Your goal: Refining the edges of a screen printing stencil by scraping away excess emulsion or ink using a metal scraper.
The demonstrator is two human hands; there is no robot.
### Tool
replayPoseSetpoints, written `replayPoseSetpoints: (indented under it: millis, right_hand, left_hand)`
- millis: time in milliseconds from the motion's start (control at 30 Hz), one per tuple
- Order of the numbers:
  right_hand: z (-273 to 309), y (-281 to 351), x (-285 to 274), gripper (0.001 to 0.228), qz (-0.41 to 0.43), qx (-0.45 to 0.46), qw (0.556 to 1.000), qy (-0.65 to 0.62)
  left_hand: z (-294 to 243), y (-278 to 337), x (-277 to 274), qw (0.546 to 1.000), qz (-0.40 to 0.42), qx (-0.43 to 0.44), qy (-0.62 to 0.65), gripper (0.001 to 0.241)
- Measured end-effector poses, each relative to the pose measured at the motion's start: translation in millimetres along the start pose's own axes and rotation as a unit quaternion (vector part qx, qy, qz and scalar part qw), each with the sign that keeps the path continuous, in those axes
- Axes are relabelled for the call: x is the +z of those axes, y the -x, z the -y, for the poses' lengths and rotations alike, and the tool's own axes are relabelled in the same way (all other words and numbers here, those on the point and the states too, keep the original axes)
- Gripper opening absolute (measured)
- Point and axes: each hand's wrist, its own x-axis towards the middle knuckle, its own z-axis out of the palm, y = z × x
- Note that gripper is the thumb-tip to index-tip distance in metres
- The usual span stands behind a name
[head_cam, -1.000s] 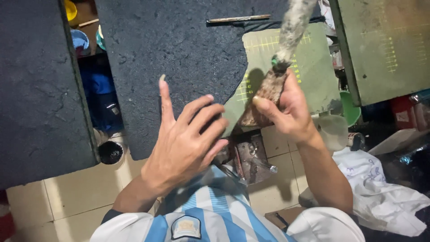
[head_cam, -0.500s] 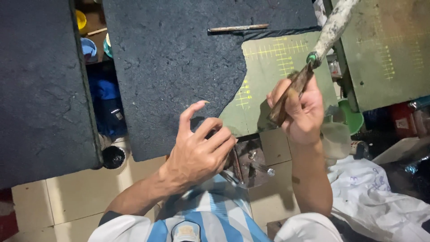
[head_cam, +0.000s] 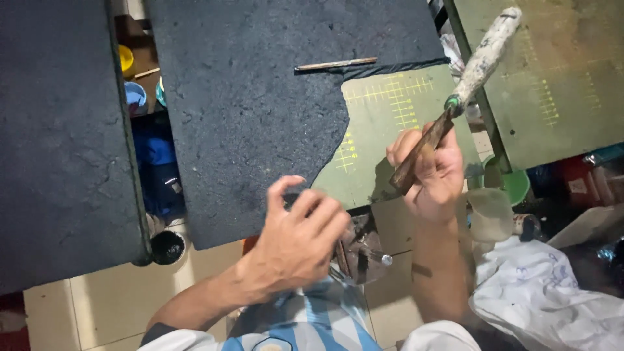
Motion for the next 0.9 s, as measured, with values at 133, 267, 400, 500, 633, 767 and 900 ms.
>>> replayPoseSetpoints:
  millis: [133, 267, 400, 500, 633, 767, 900]
  right_hand:
    - [-17.0, 14.3, -20.7, 0.028, -0.01, -0.048, 0.999, -0.01]
    - [-19.6, 13.8, -20.7, 0.021, 0.002, -0.11, 0.994, -0.021]
    - [-17.9, 10.3, -14.0, 0.051, 0.023, -0.171, 0.985, 0.023]
    - [-18.6, 14.5, -19.4, 0.012, -0.045, -0.156, 0.987, -0.01]
    - [-12.4, 24.2, -23.4, 0.009, -0.058, -0.137, 0.989, 0.013]
    - [-14.0, 26.5, -38.4, 0.043, -0.039, -0.146, 0.986, 0.074]
    - [-26.9, 24.1, -71.6, 0.036, 0.037, -0.156, 0.986, 0.038]
  left_hand:
    - [-10.7, -7.9, 9.8, 0.999, -0.009, 0.023, 0.039, 0.016]
    - [-14.4, -16.1, 20.9, 0.996, -0.069, 0.017, 0.046, 0.031]
    - [-12.9, -16.1, 29.9, 0.994, -0.085, 0.019, 0.065, 0.034]
    - [-11.7, -10.1, 31.8, 0.988, -0.083, 0.031, 0.127, 0.018]
    - [-6.5, -7.7, 14.9, 0.981, -0.013, 0.031, 0.192, 0.026]
    - [-5.3, -6.8, 4.8, 0.975, 0.036, 0.079, 0.203, 0.034]
    - [3.7, -0.6, -5.0, 0.973, -0.051, 0.039, 0.221, 0.017]
